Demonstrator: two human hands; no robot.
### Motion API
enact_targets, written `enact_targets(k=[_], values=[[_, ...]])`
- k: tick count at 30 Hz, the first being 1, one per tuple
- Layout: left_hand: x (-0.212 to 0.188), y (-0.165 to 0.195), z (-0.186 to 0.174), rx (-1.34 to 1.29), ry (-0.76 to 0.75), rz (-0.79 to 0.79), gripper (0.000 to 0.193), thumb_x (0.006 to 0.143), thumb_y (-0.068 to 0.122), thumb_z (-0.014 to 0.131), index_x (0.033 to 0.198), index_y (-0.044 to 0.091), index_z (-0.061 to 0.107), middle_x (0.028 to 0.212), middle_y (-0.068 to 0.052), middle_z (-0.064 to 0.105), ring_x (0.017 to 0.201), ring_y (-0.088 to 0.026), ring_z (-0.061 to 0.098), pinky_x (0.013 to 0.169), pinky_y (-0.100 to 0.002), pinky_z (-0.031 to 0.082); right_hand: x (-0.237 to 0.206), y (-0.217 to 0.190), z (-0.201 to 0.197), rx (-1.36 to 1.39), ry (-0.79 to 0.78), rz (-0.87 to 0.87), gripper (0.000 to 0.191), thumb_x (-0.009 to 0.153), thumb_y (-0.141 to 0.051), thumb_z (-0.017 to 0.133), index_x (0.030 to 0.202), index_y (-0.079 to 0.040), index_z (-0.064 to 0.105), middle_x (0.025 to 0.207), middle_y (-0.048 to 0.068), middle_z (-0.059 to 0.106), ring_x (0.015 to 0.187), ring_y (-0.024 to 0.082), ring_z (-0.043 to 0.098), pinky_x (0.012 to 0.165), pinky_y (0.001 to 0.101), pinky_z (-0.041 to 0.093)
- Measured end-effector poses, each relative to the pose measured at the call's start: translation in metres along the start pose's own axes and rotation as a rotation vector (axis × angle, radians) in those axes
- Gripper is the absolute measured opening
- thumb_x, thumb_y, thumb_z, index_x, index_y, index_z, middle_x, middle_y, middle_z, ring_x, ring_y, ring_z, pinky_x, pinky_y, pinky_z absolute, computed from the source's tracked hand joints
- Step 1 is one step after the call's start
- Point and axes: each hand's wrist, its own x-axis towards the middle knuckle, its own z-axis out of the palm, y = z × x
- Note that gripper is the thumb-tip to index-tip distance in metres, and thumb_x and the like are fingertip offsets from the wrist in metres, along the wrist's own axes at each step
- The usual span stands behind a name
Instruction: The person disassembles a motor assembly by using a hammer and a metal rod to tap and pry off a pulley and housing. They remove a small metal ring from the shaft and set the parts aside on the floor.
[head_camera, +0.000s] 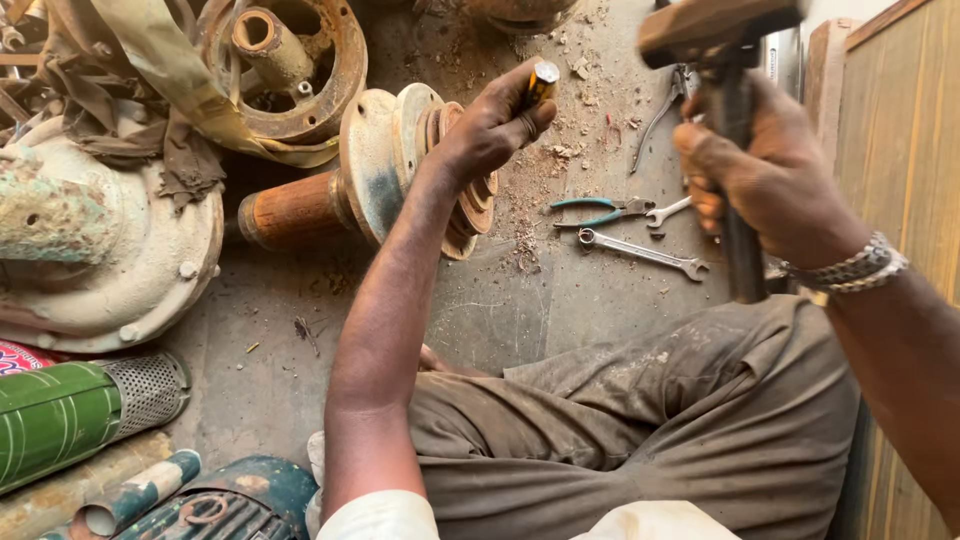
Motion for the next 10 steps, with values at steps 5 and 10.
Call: enact_targets(k=[5, 10], values=[[-0.001, 0.011, 0.003, 0.032, -0.007, -0.058, 0.033, 0.104, 0.028, 0.062, 0.131, 0.009, 0.058, 0.092, 0.0, 0.062, 0.085, -0.012, 0.058, 0.081, -0.029, 0.06, 0.017, -0.006, 0.029, -0.065, -0.028, 0.037, 0.021, 0.102, -0.016, 0.059, 0.116, -0.006, 0.048, 0.079, 0.003, 0.055, 0.055, 0.01, 0.054, 0.045, 0.0253, 0.051], [0.001, 0.013, 0.006, 0.118, -0.048, -0.084, 0.044, 0.099, 0.027, 0.064, 0.141, 0.015, 0.056, 0.093, 0.0, 0.061, 0.081, -0.014, 0.057, 0.078, -0.033, 0.059, 0.017, -0.015, 0.027, -0.102, -0.14, 0.092, 0.024, 0.101, -0.021, 0.06, 0.119, -0.007, 0.05, 0.077, 0.006, 0.053, 0.056, 0.013, 0.051, 0.049, 0.0268, 0.05]])
